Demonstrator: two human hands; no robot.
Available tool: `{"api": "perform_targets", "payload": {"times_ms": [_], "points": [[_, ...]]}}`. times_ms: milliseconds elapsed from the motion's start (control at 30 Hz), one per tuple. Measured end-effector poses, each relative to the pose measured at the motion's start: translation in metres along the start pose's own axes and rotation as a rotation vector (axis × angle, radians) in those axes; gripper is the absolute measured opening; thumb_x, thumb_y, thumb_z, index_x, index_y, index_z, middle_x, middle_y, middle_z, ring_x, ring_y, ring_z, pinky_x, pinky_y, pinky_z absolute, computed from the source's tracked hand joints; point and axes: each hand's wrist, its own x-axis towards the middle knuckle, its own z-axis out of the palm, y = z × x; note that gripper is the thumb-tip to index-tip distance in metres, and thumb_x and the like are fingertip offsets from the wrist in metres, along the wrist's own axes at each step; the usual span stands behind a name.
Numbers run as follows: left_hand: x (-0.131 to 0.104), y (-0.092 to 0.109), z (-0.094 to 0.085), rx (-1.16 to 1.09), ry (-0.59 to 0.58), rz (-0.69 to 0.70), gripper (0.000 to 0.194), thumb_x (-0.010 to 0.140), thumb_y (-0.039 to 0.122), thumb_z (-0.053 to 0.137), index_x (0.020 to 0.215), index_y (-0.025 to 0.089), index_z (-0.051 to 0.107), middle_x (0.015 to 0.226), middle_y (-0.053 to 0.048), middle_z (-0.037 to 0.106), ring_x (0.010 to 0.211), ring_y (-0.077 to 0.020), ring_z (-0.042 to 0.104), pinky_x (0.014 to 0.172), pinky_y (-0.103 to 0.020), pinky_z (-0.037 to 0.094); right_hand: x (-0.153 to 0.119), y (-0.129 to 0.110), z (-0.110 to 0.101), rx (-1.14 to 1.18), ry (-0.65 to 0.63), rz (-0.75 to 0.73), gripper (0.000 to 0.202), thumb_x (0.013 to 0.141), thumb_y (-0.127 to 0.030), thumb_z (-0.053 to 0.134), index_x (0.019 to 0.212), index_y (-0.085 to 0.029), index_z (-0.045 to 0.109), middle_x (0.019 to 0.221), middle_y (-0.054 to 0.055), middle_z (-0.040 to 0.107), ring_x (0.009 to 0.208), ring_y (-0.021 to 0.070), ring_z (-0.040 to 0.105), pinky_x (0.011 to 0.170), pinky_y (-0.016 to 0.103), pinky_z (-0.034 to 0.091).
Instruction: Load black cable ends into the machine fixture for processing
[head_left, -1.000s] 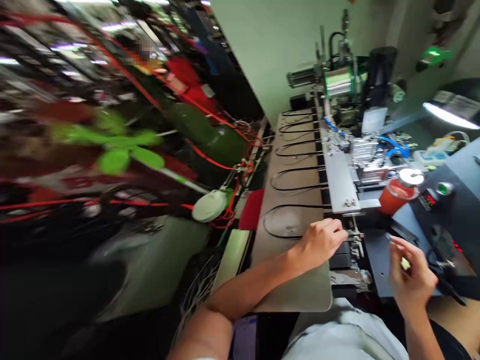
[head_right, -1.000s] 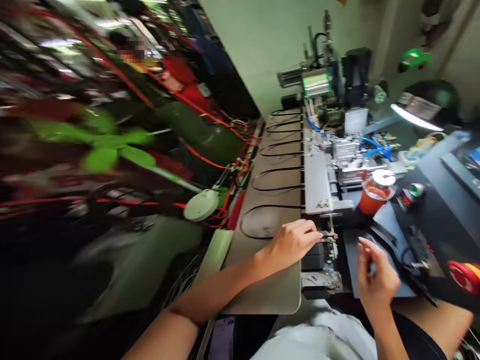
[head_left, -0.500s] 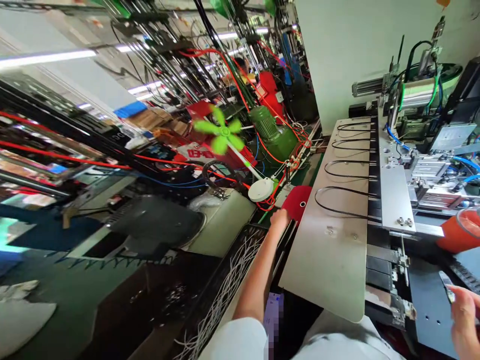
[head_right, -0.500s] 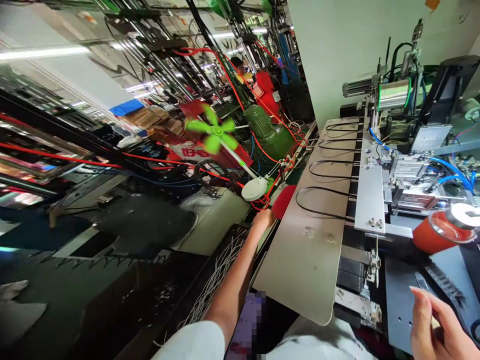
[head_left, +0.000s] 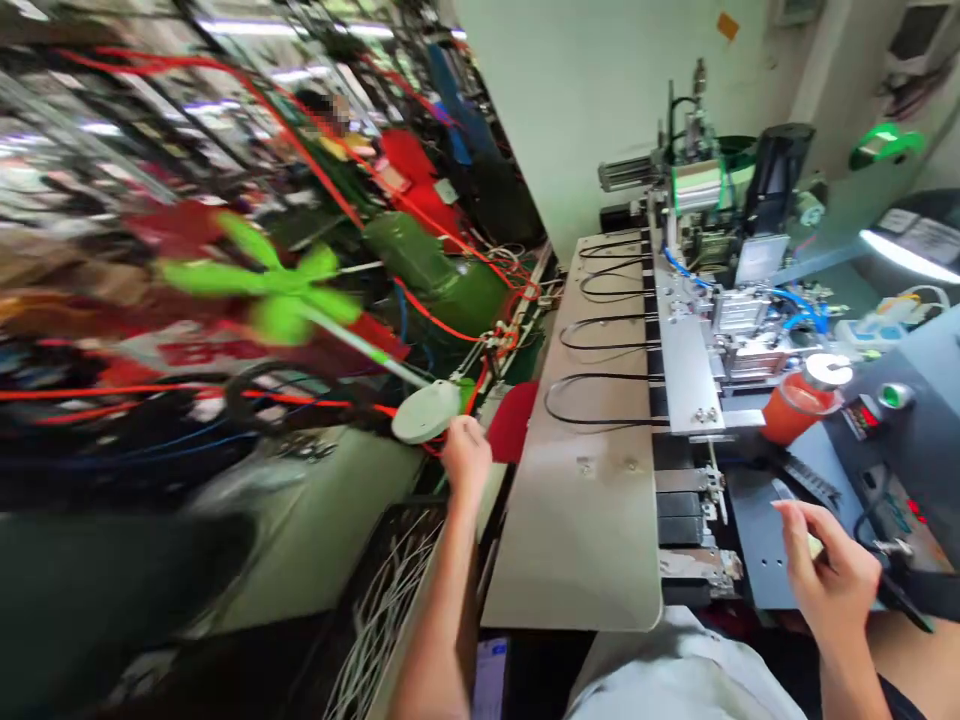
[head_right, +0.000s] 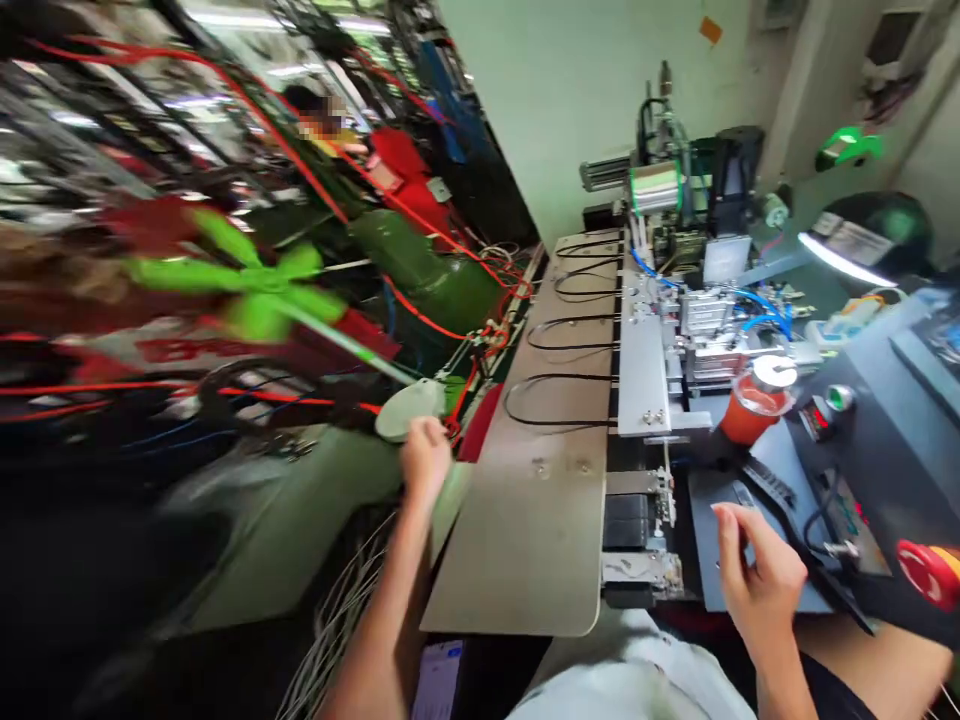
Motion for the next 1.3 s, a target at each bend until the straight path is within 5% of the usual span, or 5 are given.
{"api": "perform_targets", "payload": {"times_ms": [133,333,633,900,1300], "points": [[-0.001,0.066,-0.012,-0.609,-0.129,0.177,0.016,0.092,0.027,0.044,0.097,0.017,0.055,0.077,0.0,0.06,0.054,-0.0077,0.049,0.05,-0.018,0.041,0.009,-0.013,0.001,0.094,-0.056,0.032,0.025,0.091,-0.029,0.05,0.074,-0.017,0.065,0.056,-0.001,0.059,0.042,0.0087,0.05,0.043,0.021,0.037],[-0.094,0.171,-0.028,-0.668,-1.027,0.787,0.015,0.086,0.028,0.057,0.085,0.018,0.068,0.077,-0.002,0.067,0.064,-0.0114,0.058,0.06,-0.021,0.044,0.008,-0.027,0.0,0.324,-0.251,0.139,0.023,0.091,-0.029,0.05,0.078,-0.019,0.066,0.061,-0.001,0.061,0.051,0.0112,0.055,0.049,0.022,0.045],[-0.131,0.175,0.01,-0.595,-1.004,0.988,0.018,0.09,0.021,0.051,0.085,0.016,0.068,0.077,-0.002,0.063,0.072,-0.0121,0.058,0.067,-0.022,0.044,0.009,-0.031,0.008,0.509,-0.278,0.253,0.019,0.09,-0.031,0.055,0.078,-0.018,0.063,0.069,0.0,0.06,0.058,0.0111,0.053,0.054,0.022,0.043],[-0.131,0.167,0.014,-0.485,-1.058,1.091,0.018,0.091,0.022,0.05,0.083,0.017,0.066,0.076,-0.001,0.061,0.069,-0.0118,0.057,0.065,-0.021,0.043,0.03,-0.02,-0.008,0.407,-0.728,0.198,0.029,0.089,-0.034,0.056,0.066,-0.017,0.058,0.056,-0.004,0.053,0.053,0.0092,0.043,0.049,0.021,0.034],[-0.145,0.176,0.005,-0.756,-0.993,0.665,0.024,0.091,0.03,0.05,0.075,0.016,0.06,0.071,0.0,0.055,0.062,-0.0099,0.051,0.058,-0.02,0.041,-0.001,-0.045,0.036,0.279,0.098,0.064,0.013,0.089,-0.018,0.053,0.076,-0.019,0.055,0.06,-0.001,0.057,0.05,0.0108,0.05,0.048,0.023,0.039]]}}
